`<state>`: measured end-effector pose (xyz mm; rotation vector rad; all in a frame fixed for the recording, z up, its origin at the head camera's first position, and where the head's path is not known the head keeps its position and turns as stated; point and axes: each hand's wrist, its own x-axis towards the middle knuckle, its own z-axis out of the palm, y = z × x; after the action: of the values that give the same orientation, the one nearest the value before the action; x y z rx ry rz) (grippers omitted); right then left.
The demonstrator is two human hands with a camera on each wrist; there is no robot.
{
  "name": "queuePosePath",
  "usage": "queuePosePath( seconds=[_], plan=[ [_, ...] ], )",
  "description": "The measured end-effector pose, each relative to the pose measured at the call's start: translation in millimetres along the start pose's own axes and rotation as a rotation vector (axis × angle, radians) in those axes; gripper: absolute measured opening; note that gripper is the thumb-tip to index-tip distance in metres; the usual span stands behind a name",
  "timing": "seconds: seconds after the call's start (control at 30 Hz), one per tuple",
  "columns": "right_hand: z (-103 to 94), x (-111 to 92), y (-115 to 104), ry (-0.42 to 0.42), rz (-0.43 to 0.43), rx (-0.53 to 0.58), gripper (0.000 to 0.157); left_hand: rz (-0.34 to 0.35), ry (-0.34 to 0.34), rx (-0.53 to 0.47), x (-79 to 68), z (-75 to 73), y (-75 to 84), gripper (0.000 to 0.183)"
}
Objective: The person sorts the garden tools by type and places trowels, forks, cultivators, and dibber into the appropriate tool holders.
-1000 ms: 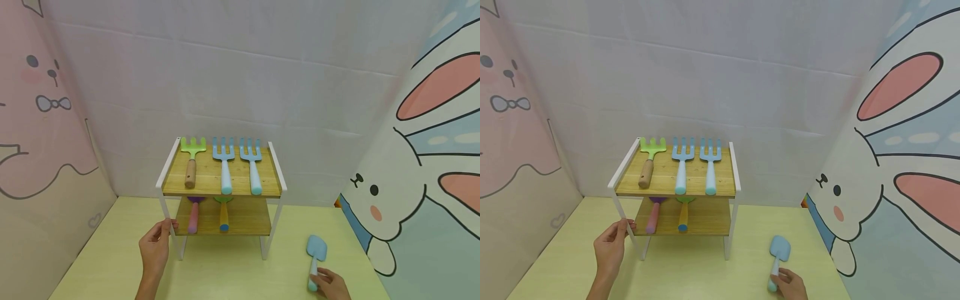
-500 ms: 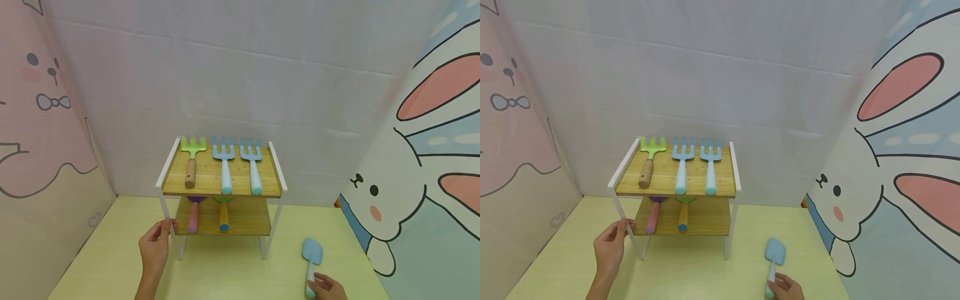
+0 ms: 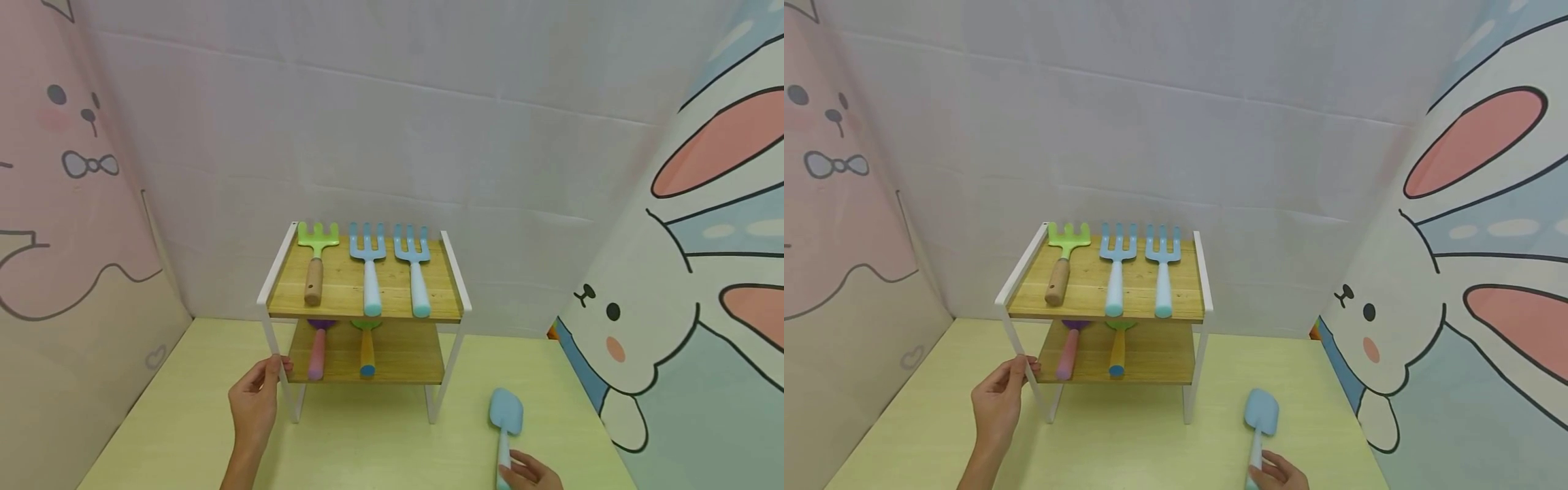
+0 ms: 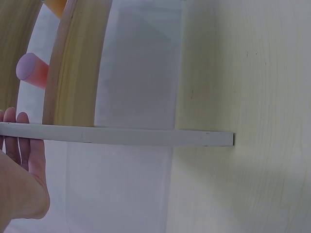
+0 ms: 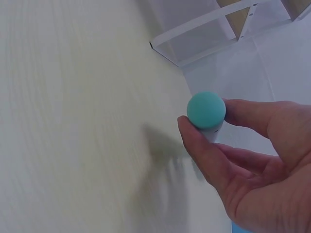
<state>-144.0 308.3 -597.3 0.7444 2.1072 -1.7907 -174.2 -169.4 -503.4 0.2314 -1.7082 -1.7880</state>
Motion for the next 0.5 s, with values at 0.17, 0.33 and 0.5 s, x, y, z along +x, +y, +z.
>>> queuePosePath(
  seconds=[0.17,0.33,0.5],
  plan=[
    [5.0,-8.0,-1.5,-0.006,-0.007,0.095,0.083,0.008,-0.005,0.006,0.5,-0.2,-0.2,0.025],
    [10.9,-15.4,-3.2,0.001,-0.023,0.125,0.087,0.008,-0.011,0.007,0.6,-0.1,-0.7,0.025],
    [15.4,-22.4,-4.4,0.005,-0.036,0.09,0.094,0.004,-0.011,0.008,0.6,0.0,-0.7,0.025]
  ],
)
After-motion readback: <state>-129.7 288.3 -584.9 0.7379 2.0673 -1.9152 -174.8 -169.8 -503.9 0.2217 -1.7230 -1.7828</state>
